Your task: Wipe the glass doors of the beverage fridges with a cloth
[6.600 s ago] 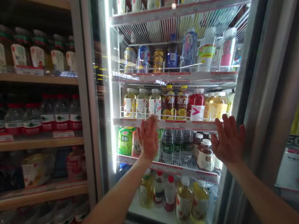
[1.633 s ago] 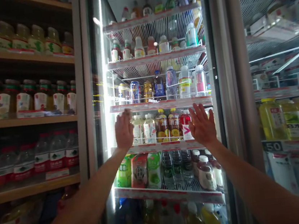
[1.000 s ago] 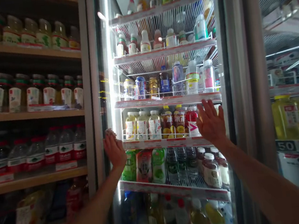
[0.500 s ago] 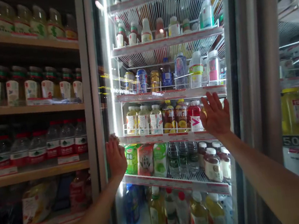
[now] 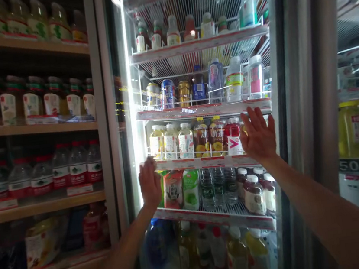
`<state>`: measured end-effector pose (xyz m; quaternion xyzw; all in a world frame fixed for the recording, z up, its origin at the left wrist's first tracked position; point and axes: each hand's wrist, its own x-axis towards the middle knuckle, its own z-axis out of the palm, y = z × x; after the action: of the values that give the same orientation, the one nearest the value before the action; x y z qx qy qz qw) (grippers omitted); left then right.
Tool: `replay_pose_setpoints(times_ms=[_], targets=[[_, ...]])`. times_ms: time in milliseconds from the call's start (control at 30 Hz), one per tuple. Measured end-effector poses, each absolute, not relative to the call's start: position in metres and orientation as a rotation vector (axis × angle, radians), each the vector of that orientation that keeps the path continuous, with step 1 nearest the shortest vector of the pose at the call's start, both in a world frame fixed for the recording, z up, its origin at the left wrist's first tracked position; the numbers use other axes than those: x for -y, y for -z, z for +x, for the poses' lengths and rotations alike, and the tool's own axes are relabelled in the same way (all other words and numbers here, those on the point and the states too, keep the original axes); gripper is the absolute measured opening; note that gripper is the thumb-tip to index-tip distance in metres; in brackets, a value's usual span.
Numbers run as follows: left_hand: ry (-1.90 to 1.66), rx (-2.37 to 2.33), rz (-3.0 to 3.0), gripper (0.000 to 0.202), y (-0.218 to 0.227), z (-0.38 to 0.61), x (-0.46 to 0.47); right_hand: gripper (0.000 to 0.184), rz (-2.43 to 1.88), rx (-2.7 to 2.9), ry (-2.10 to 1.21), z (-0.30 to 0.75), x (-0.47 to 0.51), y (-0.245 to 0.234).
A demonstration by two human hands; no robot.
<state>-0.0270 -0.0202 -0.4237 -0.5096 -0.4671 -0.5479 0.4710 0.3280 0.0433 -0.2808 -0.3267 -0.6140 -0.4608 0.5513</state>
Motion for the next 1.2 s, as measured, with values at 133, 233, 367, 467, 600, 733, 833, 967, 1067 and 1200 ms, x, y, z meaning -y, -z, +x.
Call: replay_pose_setpoints(times_ms=[133,233,367,467,600,733,833,967,1067,1200], targets=[[1.569,1.223,-1.053,0.050,0.405,-0.041,0.017,0.053,-0.784,1.467,1.043,0.325,-0.042,0.281],[1.399,1.108,-1.260,0.051,0.387,0.009,0.009,0.052,-0.762,1.465,1.045,0.326,-0.043,0.281],[0.981,0.861,-1.595,0.048,0.354,0.077,-0.001,0.050,-0.728,1.456,1.065,0.329,-0.044,0.281],[0.910,0.802,-1.665,0.046,0.326,0.071,-0.001,0.052,-0.717,1.476,1.052,0.330,-0.044,0.281],[1.346,1.060,-1.322,0.049,0.312,-0.007,0.010,0.052,-0.710,1.466,1.047,0.329,-0.046,0.281],[1.580,1.183,-1.035,0.047,0.338,-0.044,0.016,0.050,-0.706,1.446,1.060,0.329,-0.048,0.281],[1.477,1.130,-1.159,0.047,0.361,0.002,0.010,0.050,-0.704,1.454,1.066,0.330,-0.048,0.282],[1.093,0.921,-1.535,0.048,0.367,0.079,0.000,0.050,-0.722,1.446,1.072,0.330,-0.046,0.282],[1.047,0.903,-1.617,0.046,0.350,0.079,-0.002,0.050,-0.711,1.448,1.077,0.329,-0.045,0.282],[1.547,1.149,-1.230,0.047,0.320,0.030,-0.002,0.050,-0.670,1.448,1.070,0.332,-0.049,0.282]])
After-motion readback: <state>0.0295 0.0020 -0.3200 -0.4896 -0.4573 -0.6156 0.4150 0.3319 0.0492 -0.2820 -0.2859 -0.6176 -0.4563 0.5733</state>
